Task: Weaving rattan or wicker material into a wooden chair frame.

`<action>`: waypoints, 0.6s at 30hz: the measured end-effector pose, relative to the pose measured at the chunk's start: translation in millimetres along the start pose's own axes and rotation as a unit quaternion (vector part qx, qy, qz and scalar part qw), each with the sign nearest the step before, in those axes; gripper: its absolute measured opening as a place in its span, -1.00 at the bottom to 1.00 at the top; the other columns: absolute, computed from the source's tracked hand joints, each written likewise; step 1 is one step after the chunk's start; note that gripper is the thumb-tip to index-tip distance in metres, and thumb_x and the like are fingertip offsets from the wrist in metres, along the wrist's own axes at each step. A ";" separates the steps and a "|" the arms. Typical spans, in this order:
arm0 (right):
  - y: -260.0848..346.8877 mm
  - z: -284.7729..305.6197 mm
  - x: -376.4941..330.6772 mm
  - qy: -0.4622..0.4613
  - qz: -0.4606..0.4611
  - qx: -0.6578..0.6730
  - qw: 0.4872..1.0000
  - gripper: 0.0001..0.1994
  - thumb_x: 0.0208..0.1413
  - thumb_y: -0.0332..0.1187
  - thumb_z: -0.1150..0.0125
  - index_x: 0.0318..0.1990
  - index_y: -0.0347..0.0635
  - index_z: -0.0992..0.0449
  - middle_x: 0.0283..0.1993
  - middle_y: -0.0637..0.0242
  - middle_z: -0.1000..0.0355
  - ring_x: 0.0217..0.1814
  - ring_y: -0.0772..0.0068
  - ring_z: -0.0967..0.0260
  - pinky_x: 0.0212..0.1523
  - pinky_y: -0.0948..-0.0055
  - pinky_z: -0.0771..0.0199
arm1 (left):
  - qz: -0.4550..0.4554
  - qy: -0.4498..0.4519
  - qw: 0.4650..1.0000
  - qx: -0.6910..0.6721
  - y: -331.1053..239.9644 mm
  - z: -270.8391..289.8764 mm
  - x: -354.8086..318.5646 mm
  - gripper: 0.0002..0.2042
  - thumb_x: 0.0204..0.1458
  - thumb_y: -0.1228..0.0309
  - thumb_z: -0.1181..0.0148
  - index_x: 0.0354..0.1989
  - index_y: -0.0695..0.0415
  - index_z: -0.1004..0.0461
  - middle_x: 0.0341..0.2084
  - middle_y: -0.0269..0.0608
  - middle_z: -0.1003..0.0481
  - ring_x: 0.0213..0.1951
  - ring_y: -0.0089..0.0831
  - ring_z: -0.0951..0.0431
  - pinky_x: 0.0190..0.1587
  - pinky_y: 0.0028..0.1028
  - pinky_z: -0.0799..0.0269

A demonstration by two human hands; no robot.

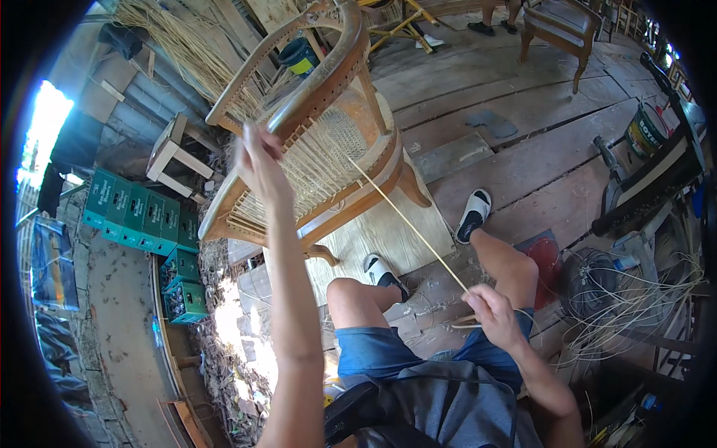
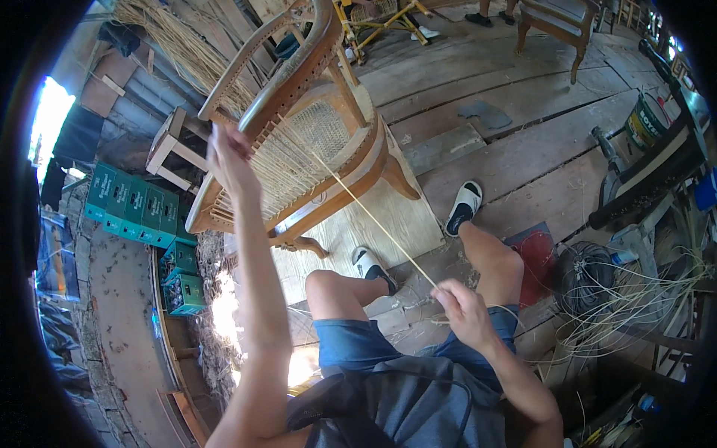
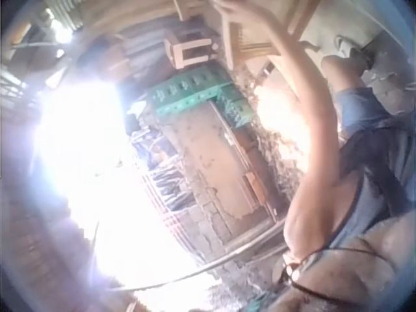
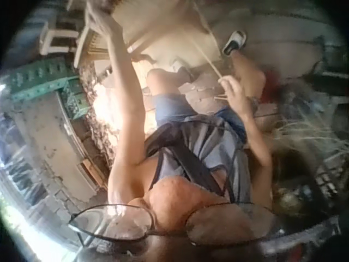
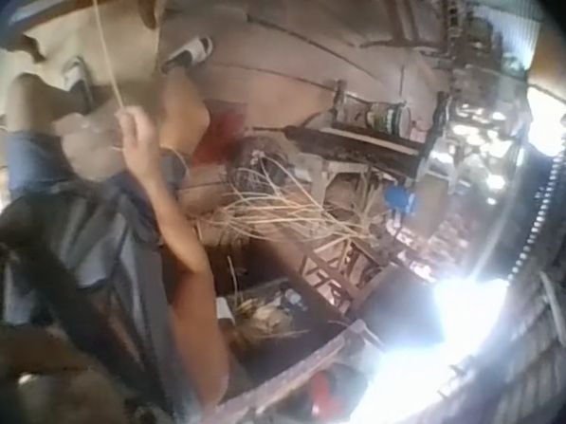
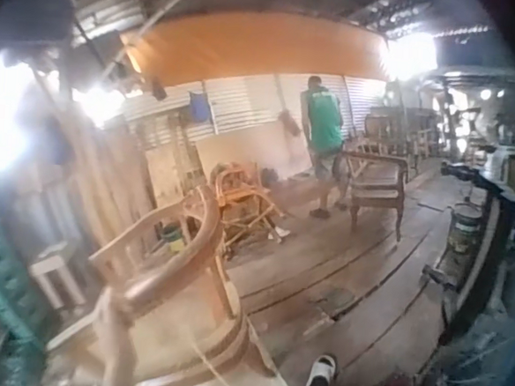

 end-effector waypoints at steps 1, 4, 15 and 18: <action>7.4 2.0 -4.7 0.004 0.002 0.001 1.000 -0.80 0.27 -0.31 0.00 -0.24 -0.27 -0.47 -0.52 0.27 -0.36 -0.55 0.49 -0.22 -0.45 0.46 -0.30 | 0.044 0.017 0.997 -0.066 10.9 -2.2 -26.5 -0.62 0.21 0.05 0.03 -0.41 0.12 -0.48 -0.64 -0.29 -0.43 -0.59 -0.60 -0.35 -0.55 -0.59 -0.21; 4.6 -21.1 -12.8 0.065 -0.073 0.049 0.994 -0.79 0.27 -0.30 -0.02 -0.23 -0.26 -0.50 -0.59 0.40 -0.29 -0.57 0.64 -0.19 -0.52 0.53 -0.25 | 0.254 0.032 0.958 -0.131 64.2 -20.6 -90.9 -0.56 0.22 0.01 0.04 -0.30 0.20 -0.50 -0.59 -0.28 -0.46 -0.56 -0.56 -0.41 -0.53 -0.57 -0.31; -89.1 -89.1 -2.0 0.244 -0.245 0.193 0.918 -0.79 0.27 -0.26 -0.01 -0.16 -0.16 -0.53 -0.54 0.49 -0.30 -0.51 0.68 -0.19 -0.47 0.56 -0.25 | 0.219 0.033 0.957 -0.187 100.6 -51.3 -133.2 -0.67 0.24 0.14 -0.02 -0.47 0.11 -0.42 -0.81 -0.54 -0.17 -0.80 -0.76 -0.07 -0.78 -0.66 0.04; -117.8 -83.5 95.7 0.220 -0.218 0.079 0.947 -0.61 0.29 -0.18 0.05 0.17 -0.13 -0.39 0.03 0.32 -0.44 0.00 0.51 -0.34 -0.03 0.48 -0.35 | 0.257 0.050 0.940 -0.221 119.6 -46.9 -132.2 -0.66 0.23 0.13 -0.04 -0.52 0.08 -0.38 -0.81 -0.56 -0.16 -0.79 -0.78 -0.03 -0.81 -0.68 0.06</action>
Point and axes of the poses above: each hand's wrist, its own x-axis towards the middle knuckle, its own z-axis out of the back of the hand, y = z × x, the point moved 8 cm from there along x, towards the middle knuckle
